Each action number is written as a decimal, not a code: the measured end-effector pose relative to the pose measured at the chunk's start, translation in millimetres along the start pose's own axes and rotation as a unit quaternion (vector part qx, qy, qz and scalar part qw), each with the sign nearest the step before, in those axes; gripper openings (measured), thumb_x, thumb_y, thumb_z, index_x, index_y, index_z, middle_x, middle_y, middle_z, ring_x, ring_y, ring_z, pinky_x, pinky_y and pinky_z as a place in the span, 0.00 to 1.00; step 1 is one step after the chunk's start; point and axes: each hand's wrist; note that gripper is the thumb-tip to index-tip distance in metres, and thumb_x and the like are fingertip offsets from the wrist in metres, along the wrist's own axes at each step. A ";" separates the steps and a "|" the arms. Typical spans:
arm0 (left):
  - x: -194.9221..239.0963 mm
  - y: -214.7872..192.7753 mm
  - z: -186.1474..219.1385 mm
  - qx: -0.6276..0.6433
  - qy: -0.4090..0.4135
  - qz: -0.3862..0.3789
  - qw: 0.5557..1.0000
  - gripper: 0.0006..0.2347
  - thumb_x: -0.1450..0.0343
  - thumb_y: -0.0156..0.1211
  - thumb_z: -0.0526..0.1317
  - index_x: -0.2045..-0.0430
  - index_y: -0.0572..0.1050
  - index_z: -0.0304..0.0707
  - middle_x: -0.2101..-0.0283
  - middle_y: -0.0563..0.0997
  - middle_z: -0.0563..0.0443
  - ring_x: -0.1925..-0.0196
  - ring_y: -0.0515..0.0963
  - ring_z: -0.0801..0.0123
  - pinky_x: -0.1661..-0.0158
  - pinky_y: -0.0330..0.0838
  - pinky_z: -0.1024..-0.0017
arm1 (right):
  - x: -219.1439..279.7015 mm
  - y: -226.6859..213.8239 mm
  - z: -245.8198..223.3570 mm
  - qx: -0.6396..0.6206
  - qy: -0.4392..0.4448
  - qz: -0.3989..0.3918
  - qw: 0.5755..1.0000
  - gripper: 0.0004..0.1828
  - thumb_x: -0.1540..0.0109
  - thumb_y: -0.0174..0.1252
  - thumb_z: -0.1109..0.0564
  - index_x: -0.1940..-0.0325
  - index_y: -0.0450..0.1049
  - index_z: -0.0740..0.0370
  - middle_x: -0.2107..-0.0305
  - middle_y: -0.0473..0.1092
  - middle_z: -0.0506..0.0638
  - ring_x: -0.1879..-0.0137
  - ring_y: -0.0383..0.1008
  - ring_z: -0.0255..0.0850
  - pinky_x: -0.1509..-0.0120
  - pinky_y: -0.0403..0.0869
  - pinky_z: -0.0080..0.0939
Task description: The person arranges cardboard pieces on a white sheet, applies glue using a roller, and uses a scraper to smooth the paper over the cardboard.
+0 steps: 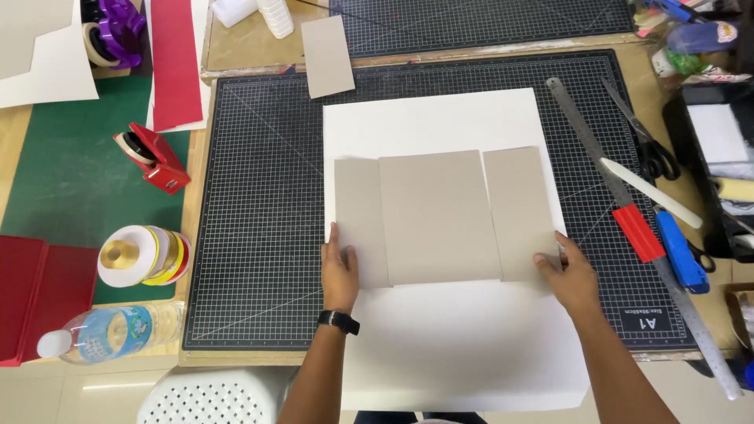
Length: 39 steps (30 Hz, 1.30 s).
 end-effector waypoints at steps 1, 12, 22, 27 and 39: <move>-2.4 -2.1 -1.1 0.001 0.002 -0.001 1.000 0.27 0.21 0.45 0.37 0.24 0.49 0.47 0.38 0.69 0.40 0.33 0.72 0.51 0.36 0.73 0.60 | -3.8 0.7 3.7 0.000 0.000 0.002 1.000 0.36 0.35 0.63 0.48 0.23 0.64 0.51 0.45 0.72 0.69 0.37 0.73 0.64 0.37 0.74 0.62; -36.4 52.6 -27.2 -0.116 0.248 0.175 0.946 0.27 0.31 0.67 0.38 0.35 0.68 0.39 0.39 0.68 0.35 0.35 0.65 0.42 0.37 0.59 0.46 | -11.4 6.1 12.6 0.050 -0.011 0.047 0.998 0.38 0.37 0.64 0.41 0.24 0.67 0.51 0.41 0.71 0.67 0.36 0.72 0.61 0.36 0.75 0.58; -31.9 105.3 21.8 -0.213 0.201 0.019 0.956 0.41 0.41 0.78 0.52 0.32 0.66 0.43 0.30 0.58 0.34 0.32 0.59 0.42 0.38 0.59 0.56 | -6.9 26.7 13.1 0.148 0.005 0.113 0.983 0.42 0.38 0.60 0.28 0.25 0.66 0.45 0.43 0.69 0.60 0.40 0.75 0.61 0.44 0.78 0.67; -22.3 104.0 27.3 -0.205 0.189 0.004 0.960 0.39 0.41 0.78 0.50 0.34 0.68 0.39 0.30 0.57 0.34 0.32 0.58 0.43 0.36 0.59 0.58 | -7.8 27.4 14.8 0.137 -0.010 0.113 0.984 0.41 0.39 0.61 0.28 0.26 0.67 0.46 0.46 0.69 0.60 0.41 0.77 0.62 0.47 0.79 0.64; -27.6 115.1 19.2 -0.206 0.172 0.009 0.963 0.41 0.41 0.78 0.51 0.33 0.66 0.37 0.30 0.56 0.36 0.32 0.56 0.43 0.36 0.59 0.57 | -12.2 38.6 39.3 0.168 -0.050 0.160 0.971 0.42 0.40 0.63 0.26 0.29 0.70 0.47 0.51 0.72 0.60 0.46 0.79 0.60 0.53 0.82 0.61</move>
Point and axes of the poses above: each hand's wrist, its own x-axis away from the middle knuckle, its own y-axis out of the palm, z = x × y
